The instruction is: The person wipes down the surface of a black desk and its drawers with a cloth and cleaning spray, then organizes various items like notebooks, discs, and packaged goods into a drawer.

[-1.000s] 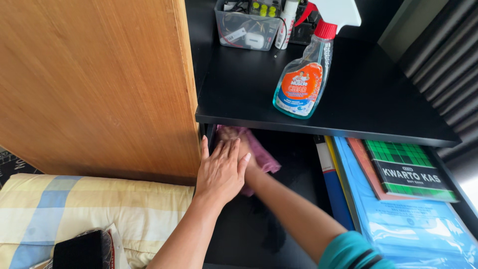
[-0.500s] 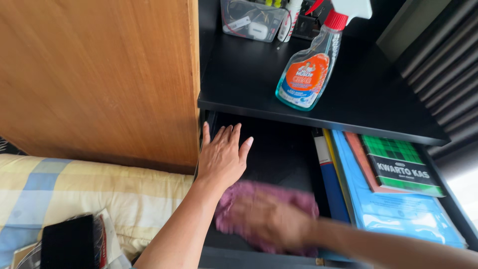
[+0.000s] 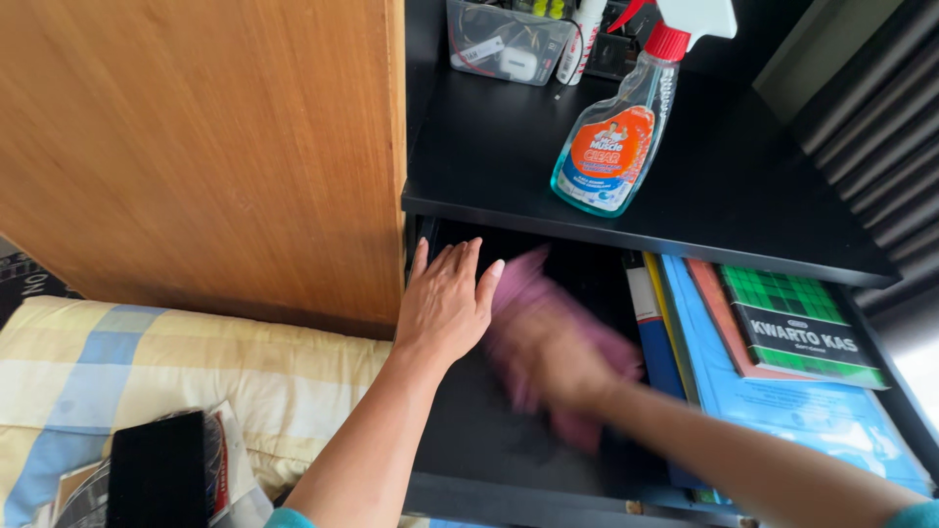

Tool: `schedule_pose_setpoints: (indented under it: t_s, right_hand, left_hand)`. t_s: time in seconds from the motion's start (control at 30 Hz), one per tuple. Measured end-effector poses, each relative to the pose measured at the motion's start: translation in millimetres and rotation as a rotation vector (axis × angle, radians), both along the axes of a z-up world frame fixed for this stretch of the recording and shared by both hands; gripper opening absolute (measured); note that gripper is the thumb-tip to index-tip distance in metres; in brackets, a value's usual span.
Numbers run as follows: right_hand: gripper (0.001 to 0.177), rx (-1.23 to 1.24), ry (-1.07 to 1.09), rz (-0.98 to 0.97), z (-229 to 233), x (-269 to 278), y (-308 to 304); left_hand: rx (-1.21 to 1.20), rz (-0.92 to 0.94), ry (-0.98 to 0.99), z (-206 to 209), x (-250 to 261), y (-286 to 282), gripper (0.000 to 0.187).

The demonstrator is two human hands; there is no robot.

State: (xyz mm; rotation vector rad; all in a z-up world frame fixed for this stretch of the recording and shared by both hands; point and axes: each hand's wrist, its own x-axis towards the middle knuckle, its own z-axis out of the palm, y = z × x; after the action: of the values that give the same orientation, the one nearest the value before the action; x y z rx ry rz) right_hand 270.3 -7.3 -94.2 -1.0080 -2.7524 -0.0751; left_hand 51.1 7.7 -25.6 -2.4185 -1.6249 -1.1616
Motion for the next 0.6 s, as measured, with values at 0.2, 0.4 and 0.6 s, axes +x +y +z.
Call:
schedule_pose_setpoints:
  t_s: [0.2, 0.4, 0.6]
  right_hand:
    - [0.059, -0.084, 0.233, -0.242, -11, -21, -4]
    - [0.061, -0.253, -0.021, -0.156, 82, -4, -41]
    - [0.036, -0.746, -0.22, -0.23, 126, 26, -96]
  left_hand:
    - [0.016, 0.003, -0.044, 2, 0, 0, 0.057]
    - [-0.003, -0.009, -0.03, 3, -1, -4, 0.058]
    - [-0.247, -0.043, -0.264, 21, -5, -7, 0.064]
